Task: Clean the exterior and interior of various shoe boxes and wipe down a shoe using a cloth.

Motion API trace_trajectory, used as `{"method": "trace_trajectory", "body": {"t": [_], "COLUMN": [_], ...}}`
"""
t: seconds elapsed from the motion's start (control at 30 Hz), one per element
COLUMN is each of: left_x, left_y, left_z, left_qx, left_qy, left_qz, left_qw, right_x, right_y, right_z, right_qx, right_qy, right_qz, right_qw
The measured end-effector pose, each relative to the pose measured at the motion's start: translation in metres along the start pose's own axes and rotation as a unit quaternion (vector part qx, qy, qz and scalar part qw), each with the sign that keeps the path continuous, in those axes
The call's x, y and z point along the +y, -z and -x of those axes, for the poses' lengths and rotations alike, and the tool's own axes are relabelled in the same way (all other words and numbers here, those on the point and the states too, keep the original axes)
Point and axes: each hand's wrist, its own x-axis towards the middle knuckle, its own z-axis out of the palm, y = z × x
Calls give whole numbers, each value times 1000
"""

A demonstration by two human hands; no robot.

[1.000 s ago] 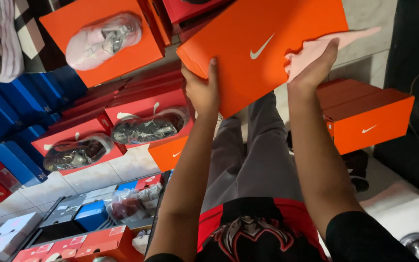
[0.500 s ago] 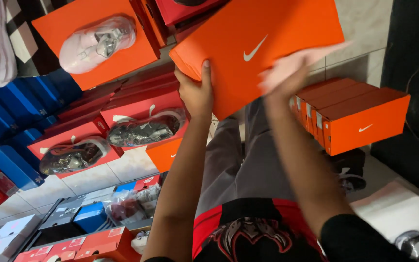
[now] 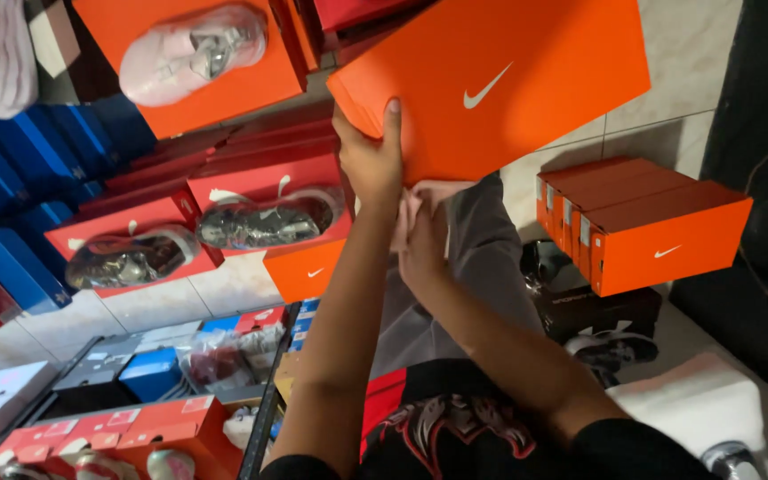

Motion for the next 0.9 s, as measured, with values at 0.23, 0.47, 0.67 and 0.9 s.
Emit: {"method": "trace_trajectory", "body": {"t": [0.23, 0.47, 0.67, 0.9], "left_x": [2, -2, -46, -57], "left_y": [3, 54, 16, 3], "left_z": [6, 72, 116, 97], "left_qx": [-10, 14, -83, 257], "left_qy": [11, -352, -399, -143], "left_qz": [92, 256, 194, 331], "left_qw": [996, 900, 893, 897], "right_x": [-92, -170, -180, -262], "right_y": [108, 57, -20, -52], "right_z": [-19, -18, 22, -115], "right_qx": [-290, -433, -578, -395], "right_qy": [-148, -29, -190, 631], "right_qz": [320, 242, 170, 607], "right_qw": [890, 868, 775, 278]}}
